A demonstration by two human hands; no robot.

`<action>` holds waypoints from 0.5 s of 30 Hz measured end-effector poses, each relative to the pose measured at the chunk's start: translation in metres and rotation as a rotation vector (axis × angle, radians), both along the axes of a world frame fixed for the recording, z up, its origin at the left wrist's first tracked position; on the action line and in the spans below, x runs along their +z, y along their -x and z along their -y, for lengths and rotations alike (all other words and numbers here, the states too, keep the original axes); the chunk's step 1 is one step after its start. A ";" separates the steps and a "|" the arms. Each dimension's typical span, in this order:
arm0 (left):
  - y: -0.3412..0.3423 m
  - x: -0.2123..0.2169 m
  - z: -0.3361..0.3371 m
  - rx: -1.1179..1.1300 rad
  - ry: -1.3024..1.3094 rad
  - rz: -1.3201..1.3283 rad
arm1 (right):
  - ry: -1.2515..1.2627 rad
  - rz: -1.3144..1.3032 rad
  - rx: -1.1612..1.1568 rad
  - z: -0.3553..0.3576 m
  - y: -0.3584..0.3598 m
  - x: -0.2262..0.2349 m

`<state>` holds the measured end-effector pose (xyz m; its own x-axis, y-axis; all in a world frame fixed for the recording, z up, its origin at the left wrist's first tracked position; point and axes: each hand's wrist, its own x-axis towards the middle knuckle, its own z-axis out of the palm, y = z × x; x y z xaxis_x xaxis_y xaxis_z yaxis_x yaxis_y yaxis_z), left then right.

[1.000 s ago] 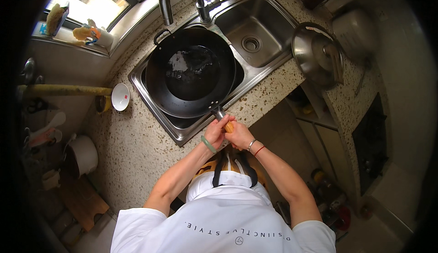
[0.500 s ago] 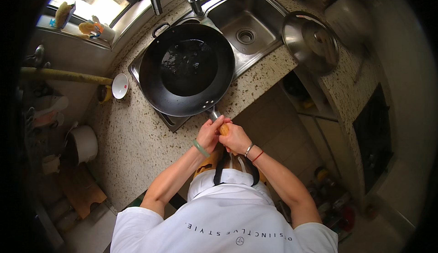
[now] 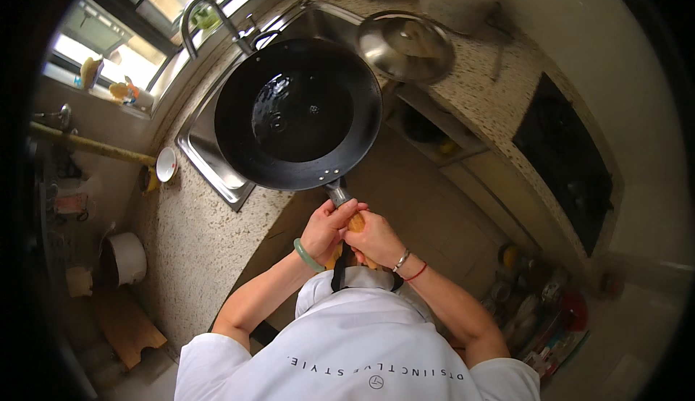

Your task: The person washes a small white bowl and a black wok in the kitchen sink using running water. They then place the wok on the gas stove, turn on the burner, and cover it with a lid. Finally, the person opens the refrigerator drawer and retrieves a plastic bag containing frozen food items.

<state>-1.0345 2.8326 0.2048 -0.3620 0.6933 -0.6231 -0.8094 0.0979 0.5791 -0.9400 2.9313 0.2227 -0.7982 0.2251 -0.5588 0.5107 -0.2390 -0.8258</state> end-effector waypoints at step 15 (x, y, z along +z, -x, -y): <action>-0.143 0.034 -0.168 -0.632 -0.139 0.019 | -0.064 -0.013 -0.633 -0.094 -0.183 0.043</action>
